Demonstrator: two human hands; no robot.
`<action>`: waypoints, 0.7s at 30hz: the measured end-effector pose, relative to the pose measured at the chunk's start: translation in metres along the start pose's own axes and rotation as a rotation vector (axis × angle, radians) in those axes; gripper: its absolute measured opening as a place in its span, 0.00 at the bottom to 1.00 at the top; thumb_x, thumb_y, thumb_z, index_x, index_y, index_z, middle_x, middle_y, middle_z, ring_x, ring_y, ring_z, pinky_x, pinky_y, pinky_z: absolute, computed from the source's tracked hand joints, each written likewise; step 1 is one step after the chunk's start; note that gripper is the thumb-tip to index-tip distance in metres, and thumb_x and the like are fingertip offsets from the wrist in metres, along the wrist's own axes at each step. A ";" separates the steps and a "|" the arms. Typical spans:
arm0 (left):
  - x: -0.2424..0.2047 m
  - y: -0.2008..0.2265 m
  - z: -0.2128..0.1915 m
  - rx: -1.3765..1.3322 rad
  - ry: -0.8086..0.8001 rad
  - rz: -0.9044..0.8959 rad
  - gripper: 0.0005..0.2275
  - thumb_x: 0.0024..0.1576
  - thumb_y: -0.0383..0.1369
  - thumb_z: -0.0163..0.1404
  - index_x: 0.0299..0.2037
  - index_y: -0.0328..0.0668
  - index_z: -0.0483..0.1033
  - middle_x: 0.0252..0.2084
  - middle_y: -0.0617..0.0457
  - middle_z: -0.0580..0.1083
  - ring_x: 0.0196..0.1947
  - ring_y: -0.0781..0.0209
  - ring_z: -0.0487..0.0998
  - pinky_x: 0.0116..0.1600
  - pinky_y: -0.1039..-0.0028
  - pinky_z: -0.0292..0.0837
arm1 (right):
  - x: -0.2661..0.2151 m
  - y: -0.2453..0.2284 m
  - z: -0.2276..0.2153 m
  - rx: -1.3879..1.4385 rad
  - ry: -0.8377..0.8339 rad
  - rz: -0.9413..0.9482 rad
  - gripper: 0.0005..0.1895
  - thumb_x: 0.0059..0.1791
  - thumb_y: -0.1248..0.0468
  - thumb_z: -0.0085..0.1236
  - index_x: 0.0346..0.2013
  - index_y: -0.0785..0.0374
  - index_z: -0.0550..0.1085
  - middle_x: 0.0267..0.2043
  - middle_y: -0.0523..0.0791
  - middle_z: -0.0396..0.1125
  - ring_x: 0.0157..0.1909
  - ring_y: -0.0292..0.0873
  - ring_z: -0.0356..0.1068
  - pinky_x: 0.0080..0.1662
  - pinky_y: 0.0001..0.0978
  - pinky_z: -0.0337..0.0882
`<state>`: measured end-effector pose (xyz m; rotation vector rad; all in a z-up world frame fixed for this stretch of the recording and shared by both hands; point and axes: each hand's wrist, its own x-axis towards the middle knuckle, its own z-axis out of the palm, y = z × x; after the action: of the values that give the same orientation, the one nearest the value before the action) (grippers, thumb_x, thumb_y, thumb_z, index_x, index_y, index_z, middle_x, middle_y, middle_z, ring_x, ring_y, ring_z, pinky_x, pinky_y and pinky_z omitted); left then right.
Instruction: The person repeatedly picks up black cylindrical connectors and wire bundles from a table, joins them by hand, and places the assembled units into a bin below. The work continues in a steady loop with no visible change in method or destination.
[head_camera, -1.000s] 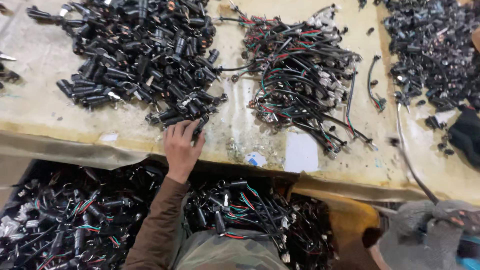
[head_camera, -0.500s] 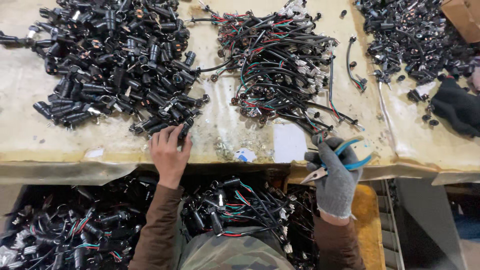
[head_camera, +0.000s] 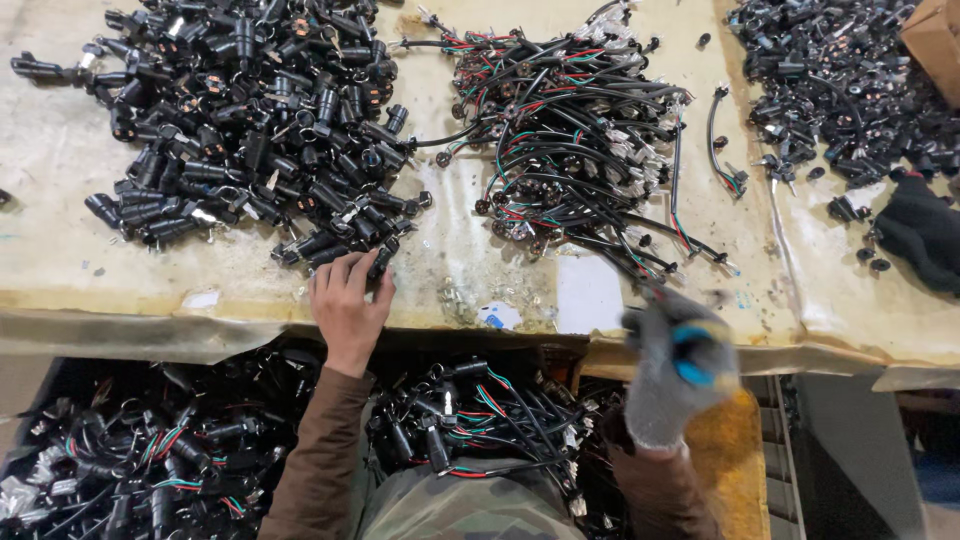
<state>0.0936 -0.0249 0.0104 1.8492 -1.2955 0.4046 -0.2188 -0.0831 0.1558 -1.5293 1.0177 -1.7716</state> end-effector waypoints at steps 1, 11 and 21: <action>-0.001 0.000 -0.001 -0.004 0.000 -0.001 0.12 0.57 0.35 0.61 0.49 0.43 0.81 0.46 0.54 0.76 0.46 0.53 0.74 0.54 0.62 0.67 | 0.007 -0.012 0.000 -0.022 0.026 -0.163 0.09 0.53 0.74 0.63 0.47 0.71 0.73 0.45 0.57 0.74 0.36 0.44 0.78 0.34 0.28 0.78; -0.001 0.002 -0.001 -0.007 -0.001 -0.020 0.12 0.55 0.33 0.61 0.49 0.43 0.81 0.46 0.55 0.76 0.47 0.54 0.74 0.55 0.62 0.67 | -0.017 0.054 -0.108 -1.002 -0.287 0.240 0.10 0.50 0.66 0.59 0.44 0.68 0.75 0.36 0.54 0.73 0.36 0.44 0.76 0.39 0.33 0.78; 0.002 0.003 0.000 0.017 0.009 -0.019 0.12 0.56 0.33 0.61 0.48 0.42 0.81 0.45 0.54 0.77 0.46 0.53 0.74 0.55 0.62 0.67 | -0.043 0.048 -0.090 -0.967 -0.193 0.251 0.13 0.50 0.61 0.65 0.49 0.59 0.79 0.40 0.48 0.77 0.40 0.41 0.77 0.41 0.31 0.76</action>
<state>0.0916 -0.0261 0.0128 1.8711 -1.2712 0.4144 -0.3027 -0.0577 0.0879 -1.9198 2.0143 -0.9312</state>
